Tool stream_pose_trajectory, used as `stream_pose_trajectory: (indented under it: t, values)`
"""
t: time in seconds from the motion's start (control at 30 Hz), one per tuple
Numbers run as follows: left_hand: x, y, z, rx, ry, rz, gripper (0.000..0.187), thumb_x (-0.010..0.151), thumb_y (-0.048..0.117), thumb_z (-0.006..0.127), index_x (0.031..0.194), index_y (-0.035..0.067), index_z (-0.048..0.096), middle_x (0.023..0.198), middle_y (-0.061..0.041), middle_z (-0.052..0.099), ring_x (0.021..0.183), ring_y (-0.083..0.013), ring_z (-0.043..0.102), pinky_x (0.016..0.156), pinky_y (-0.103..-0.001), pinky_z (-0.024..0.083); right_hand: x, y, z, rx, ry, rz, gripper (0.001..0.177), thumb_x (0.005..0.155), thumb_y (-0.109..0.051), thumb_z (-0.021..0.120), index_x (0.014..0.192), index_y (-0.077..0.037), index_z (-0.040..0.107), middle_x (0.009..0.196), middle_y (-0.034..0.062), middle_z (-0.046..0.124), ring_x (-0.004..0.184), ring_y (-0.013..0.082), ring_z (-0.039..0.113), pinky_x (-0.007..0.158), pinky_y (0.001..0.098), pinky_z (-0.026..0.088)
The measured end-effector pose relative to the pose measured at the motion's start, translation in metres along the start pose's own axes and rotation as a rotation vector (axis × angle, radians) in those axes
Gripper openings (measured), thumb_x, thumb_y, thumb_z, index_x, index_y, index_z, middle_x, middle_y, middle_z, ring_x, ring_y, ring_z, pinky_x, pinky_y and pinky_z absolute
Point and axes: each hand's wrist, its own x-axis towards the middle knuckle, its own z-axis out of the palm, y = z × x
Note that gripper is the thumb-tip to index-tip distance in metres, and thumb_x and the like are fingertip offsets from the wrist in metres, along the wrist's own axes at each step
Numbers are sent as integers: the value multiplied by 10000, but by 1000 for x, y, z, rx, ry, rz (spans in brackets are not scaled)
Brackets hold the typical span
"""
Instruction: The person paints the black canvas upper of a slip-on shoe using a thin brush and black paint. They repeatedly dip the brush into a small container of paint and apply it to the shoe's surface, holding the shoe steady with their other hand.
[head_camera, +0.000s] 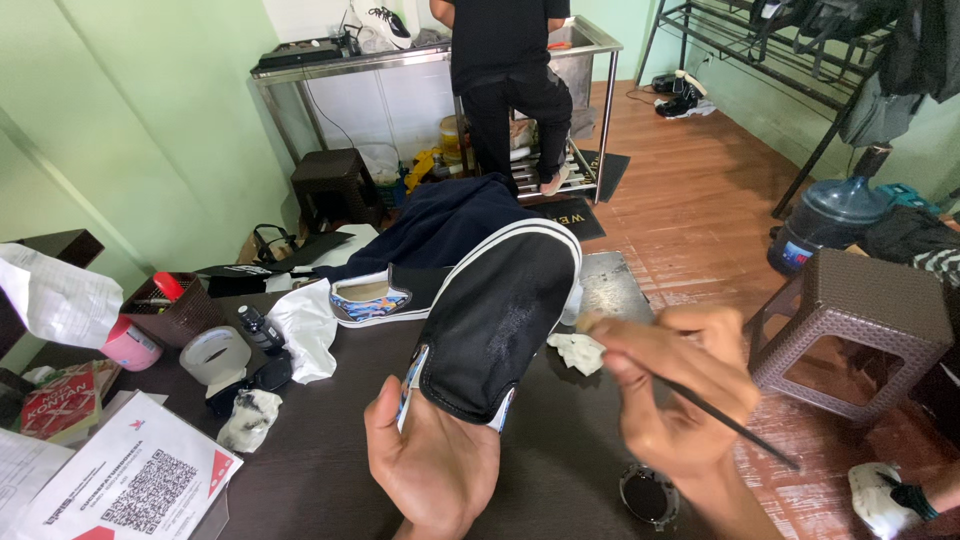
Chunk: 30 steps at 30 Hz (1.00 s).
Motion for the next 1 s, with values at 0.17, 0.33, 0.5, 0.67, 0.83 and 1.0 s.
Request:
stream_pose_trajectory:
  t: [0.17,0.33,0.5,0.67,0.83,1.0]
  values:
    - [0,4,49,111,462,-31,688,951,435,294,1385,-50,516,1511,-233,560,1457,-350,496,1221,-475,322,-2,6,-2,209,-124,80,90,940,-172,697,948,-142,782,897,-22,775,784,152,549,710,286,457]
    - [1,1,13,51,206,26,498,971,419,478,1155,6,686,1342,-180,688,1339,-301,592,1156,-457,389,3,5,0,40,-17,78,102,983,-98,687,986,-69,785,999,63,800,842,192,531,792,289,449]
    - [2,3,61,115,496,-30,714,944,412,256,1434,-55,481,1524,-236,536,1465,-351,474,1221,-473,306,1,14,-3,384,-272,81,69,914,-177,741,974,-161,773,939,-34,822,804,147,603,763,279,509]
    - [0,0,0,74,348,14,576,968,434,402,1245,-22,617,1404,-175,643,1389,-286,556,1192,-418,355,-2,18,2,159,-79,87,113,978,-165,679,994,-108,775,980,34,801,814,150,577,741,301,465]
    - [2,-3,3,24,-195,100,619,1015,336,463,1450,-101,513,1474,-277,566,1419,-376,495,1185,-482,341,5,4,4,396,-303,-30,101,943,-216,683,949,-155,762,984,-33,827,659,103,666,797,296,485]
    - [-2,1,-1,79,-75,99,630,991,357,450,1433,-84,535,1489,-251,561,1420,-358,490,1169,-454,351,-2,15,5,236,-108,55,160,997,-192,635,963,-91,755,957,48,787,857,160,692,801,307,513]
